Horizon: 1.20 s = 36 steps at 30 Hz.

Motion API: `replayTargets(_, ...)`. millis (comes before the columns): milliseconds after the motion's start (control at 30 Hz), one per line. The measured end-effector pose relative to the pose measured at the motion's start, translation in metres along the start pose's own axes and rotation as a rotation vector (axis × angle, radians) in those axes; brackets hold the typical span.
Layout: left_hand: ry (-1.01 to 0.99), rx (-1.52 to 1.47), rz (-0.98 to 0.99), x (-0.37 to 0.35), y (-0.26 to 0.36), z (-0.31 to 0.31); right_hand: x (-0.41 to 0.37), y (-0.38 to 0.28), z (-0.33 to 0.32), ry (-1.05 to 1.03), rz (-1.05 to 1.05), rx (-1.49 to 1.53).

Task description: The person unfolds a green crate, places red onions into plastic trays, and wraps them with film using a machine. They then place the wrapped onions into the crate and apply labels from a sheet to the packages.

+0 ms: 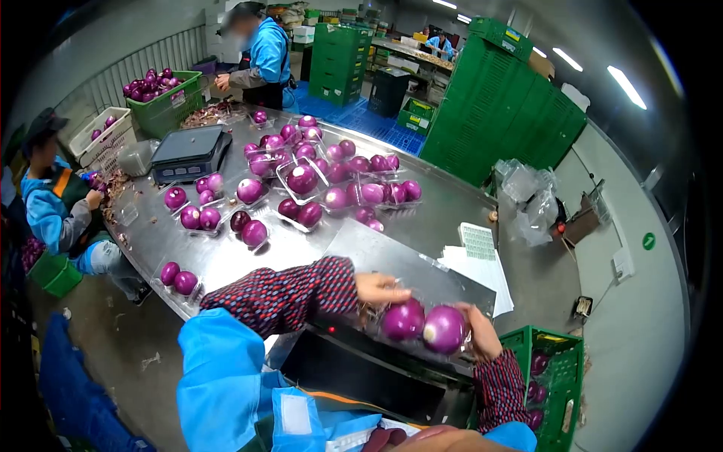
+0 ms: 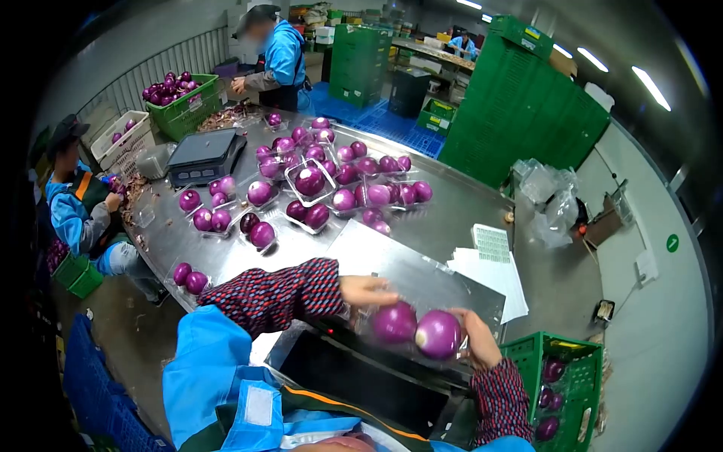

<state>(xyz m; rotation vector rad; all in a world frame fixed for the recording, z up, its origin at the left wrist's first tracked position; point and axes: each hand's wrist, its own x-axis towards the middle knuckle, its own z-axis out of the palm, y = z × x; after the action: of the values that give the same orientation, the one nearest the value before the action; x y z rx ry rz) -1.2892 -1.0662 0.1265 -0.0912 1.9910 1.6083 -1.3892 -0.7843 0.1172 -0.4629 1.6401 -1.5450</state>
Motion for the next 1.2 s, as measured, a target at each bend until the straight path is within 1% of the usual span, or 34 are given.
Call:
replayTargets(33, -0.071, -0.066, 0.058, -0.027, 0.006, 0.014, -0.02, 0.006, 0.004, 0.021, 0.024, -0.095)
replayTargets(67, -0.065, -0.077, -0.014, -0.038, -0.006, 0.024, -0.035, 0.019, 0.015, 0.007, 0.011, -0.036)
replayTargets(100, -0.217, -0.167, 0.039, -0.046, -0.023, 0.03, -0.054, 0.016, 0.034, -0.001, 0.124, 0.035)
replayTargets(133, -0.278, -0.213, -0.042, -0.057, -0.039, 0.037, -0.07, 0.015, 0.051, -0.008, 0.234, 0.106)
replayTargets(167, -0.3, -0.152, -0.035, -0.073, -0.041, 0.041, -0.076, 0.039, 0.055, 0.011, 0.264, 0.14)
replayTargets(200, -0.329, -0.277, 0.057, -0.059, -0.097, 0.049, -0.079, 0.064, 0.058, 0.03, 0.295, 0.175)
replayTargets(233, -0.263, -0.337, -0.039, -0.053, -0.135, 0.051, -0.079, 0.075, 0.065, 0.073, 0.342, 0.161)
replayTargets(267, -0.197, -0.403, -0.137, -0.05, -0.161, 0.056, -0.078, 0.082, 0.074, 0.124, 0.249, 0.091)
replayTargets(333, 0.039, -0.44, -0.177, -0.045, -0.185, 0.062, -0.078, 0.123, 0.059, 0.116, 0.277, 0.017)
replayTargets(367, 0.12, -0.535, -0.107, -0.049, -0.176, 0.067, -0.084, 0.124, 0.061, 0.17, 0.345, 0.12)
replayTargets(400, 0.178, -0.517, -0.036, -0.051, -0.177, 0.071, -0.094, 0.132, 0.061, 0.273, 0.368, 0.313)
replayTargets(467, 0.505, -0.608, 0.116, -0.045, -0.177, 0.092, -0.111, 0.156, 0.063, 0.453, 0.46, 0.365)
replayTargets(500, 0.637, -0.44, 0.156, -0.04, -0.177, 0.1, -0.116, 0.183, 0.063, 0.453, 0.373, 0.266)
replayTargets(533, 0.749, -0.264, 0.183, -0.034, -0.178, 0.104, -0.112, 0.186, 0.074, 0.503, 0.267, 0.166)
replayTargets(567, 0.774, -0.338, 0.115, -0.021, -0.19, 0.111, -0.11, 0.198, 0.075, 0.563, 0.284, 0.044)
replayTargets(600, 0.869, -0.512, 0.137, -0.011, -0.192, 0.122, -0.115, 0.195, 0.08, 0.616, 0.285, 0.319)
replayTargets(633, 0.847, -0.758, 0.11, -0.014, -0.19, 0.125, -0.111, 0.185, 0.082, 0.679, 0.258, 0.588)
replayTargets(667, 0.82, -1.068, 0.022, -0.032, -0.167, 0.124, -0.112, 0.177, 0.081, 0.744, 0.206, 0.848)
replayTargets(700, 0.747, -1.23, 0.006, -0.051, -0.168, 0.124, -0.126, 0.172, 0.078, 0.636, 0.184, 0.943)
replayTargets(733, 0.712, -1.259, -0.016, -0.069, -0.167, 0.125, -0.142, 0.167, 0.074, 0.532, 0.151, 1.043)
replayTargets(767, 0.658, -1.272, -0.063, -0.088, -0.186, 0.128, -0.157, 0.165, 0.077, 0.537, 0.26, 1.13)
replayTargets(800, 0.606, -1.288, -0.096, -0.104, -0.204, 0.133, -0.173, 0.177, 0.08, 0.537, 0.335, 1.202)
replayTargets(867, 0.69, -1.264, -0.251, -0.122, -0.238, 0.164, -0.192, 0.222, 0.095, 0.622, 0.499, 0.854)
replayTargets(900, 0.756, -1.07, -0.286, -0.116, -0.242, 0.186, -0.204, 0.267, 0.092, 0.233, 0.297, 0.967)
replayTargets(933, 0.533, -1.007, -0.104, -0.111, -0.275, 0.198, -0.198, 0.288, 0.101, 0.23, 0.307, 1.084)
replayTargets(967, 0.519, -1.0, -0.201, -0.095, -0.283, 0.21, -0.186, 0.295, 0.113, 0.297, 0.334, 1.214)
replayTargets(1000, 0.516, -0.992, -0.289, -0.077, -0.28, 0.225, -0.179, 0.299, 0.122, 0.331, 0.333, 1.278)
replayTargets(1067, 0.3, -1.335, -0.217, -0.064, -0.23, 0.223, -0.174, 0.298, 0.129, 0.344, 0.312, 1.336)
replayTargets(1133, 0.333, -1.306, -0.014, -0.061, -0.252, 0.246, -0.172, 0.297, 0.133, 0.31, 0.273, 1.366)
replayTargets(1200, 0.366, -1.386, 0.135, -0.065, -0.229, 0.244, -0.168, 0.289, 0.135, 0.252, 0.244, 1.399)
